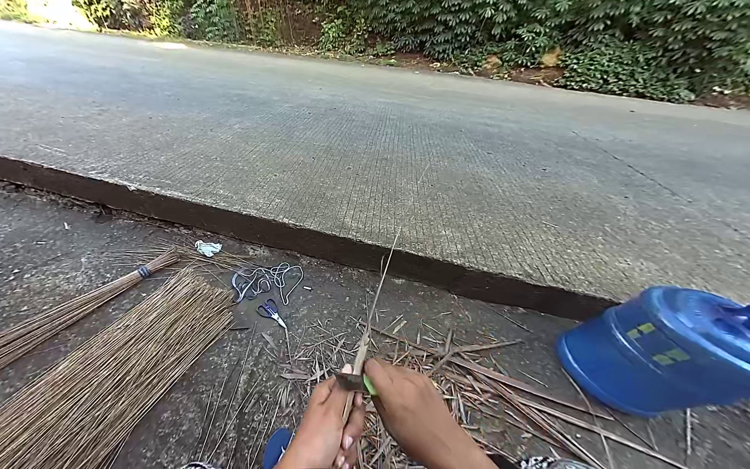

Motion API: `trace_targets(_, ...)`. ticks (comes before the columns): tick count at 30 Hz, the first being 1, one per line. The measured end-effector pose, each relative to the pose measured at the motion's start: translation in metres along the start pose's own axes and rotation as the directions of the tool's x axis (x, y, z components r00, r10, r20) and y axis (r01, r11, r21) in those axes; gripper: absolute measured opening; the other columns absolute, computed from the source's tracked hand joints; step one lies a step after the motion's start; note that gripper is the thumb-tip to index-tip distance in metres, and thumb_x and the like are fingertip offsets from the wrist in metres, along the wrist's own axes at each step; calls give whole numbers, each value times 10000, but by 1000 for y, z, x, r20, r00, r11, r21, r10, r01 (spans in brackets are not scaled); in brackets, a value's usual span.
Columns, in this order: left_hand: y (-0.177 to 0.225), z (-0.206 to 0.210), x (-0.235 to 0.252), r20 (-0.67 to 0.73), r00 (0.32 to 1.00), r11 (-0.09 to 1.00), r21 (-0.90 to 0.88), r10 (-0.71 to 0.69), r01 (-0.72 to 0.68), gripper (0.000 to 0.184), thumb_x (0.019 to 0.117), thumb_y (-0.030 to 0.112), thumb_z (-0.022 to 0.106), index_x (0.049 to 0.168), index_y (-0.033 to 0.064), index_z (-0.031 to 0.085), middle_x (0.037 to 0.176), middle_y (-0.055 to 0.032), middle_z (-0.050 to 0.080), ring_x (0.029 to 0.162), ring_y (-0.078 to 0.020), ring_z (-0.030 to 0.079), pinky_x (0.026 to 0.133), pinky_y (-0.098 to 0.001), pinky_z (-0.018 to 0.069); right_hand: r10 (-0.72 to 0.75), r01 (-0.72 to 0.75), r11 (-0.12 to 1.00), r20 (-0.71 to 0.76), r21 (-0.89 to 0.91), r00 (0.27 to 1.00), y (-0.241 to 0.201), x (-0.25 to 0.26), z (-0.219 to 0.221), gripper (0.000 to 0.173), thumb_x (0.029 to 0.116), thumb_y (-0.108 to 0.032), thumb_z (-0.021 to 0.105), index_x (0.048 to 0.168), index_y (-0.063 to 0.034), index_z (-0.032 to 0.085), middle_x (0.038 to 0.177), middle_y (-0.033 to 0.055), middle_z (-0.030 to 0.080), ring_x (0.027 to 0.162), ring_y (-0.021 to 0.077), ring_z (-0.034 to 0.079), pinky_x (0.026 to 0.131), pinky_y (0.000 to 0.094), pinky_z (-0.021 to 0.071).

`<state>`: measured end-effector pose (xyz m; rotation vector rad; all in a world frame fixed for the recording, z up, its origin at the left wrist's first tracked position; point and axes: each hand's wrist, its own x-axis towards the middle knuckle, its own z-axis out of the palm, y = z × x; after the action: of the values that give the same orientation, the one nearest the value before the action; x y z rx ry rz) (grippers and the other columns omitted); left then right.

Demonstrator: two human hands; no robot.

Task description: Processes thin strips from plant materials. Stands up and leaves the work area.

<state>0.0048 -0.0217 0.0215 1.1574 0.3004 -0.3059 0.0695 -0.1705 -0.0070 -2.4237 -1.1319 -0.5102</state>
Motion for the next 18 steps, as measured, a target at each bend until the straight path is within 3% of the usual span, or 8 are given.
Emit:
trace_targets(12,4,1,5,38,996,995,70,-77,74,420,1138,253,162,878,123,465,483,88,358,348,14,318,352,-131,300,233,-224,968,66,-117,970,40,8,11,220,940,-20,586,1116,42,703,896,237,723,736,412,735,629,529,584)
trace_targets(14,3,1,3,44,995,992,84,-94,90,428,1140,256,170,870,120,472,487,87,364,352,12,327,354,-132,303,388,-368,920,176,-134,905,49,15,7,285,1004,-32,497,1225,45,659,1012,267,722,824,445,734,693,567,572)
trace_targets(16,-2,2,-2,76,991,988,121,-109,100,425,1137,237,174,868,125,483,497,98,381,366,18,331,364,-132,300,577,-555,816,274,-160,769,66,24,-5,346,1069,-76,404,1346,48,570,1148,301,691,949,494,708,804,630,540)
trace_targets(18,-7,4,-7,89,990,981,168,-111,95,407,1134,212,193,867,127,488,510,100,386,377,14,322,370,-142,292,661,-640,749,244,-171,709,86,23,-13,387,1077,-90,354,1392,31,543,1190,297,685,1005,504,695,854,651,518)
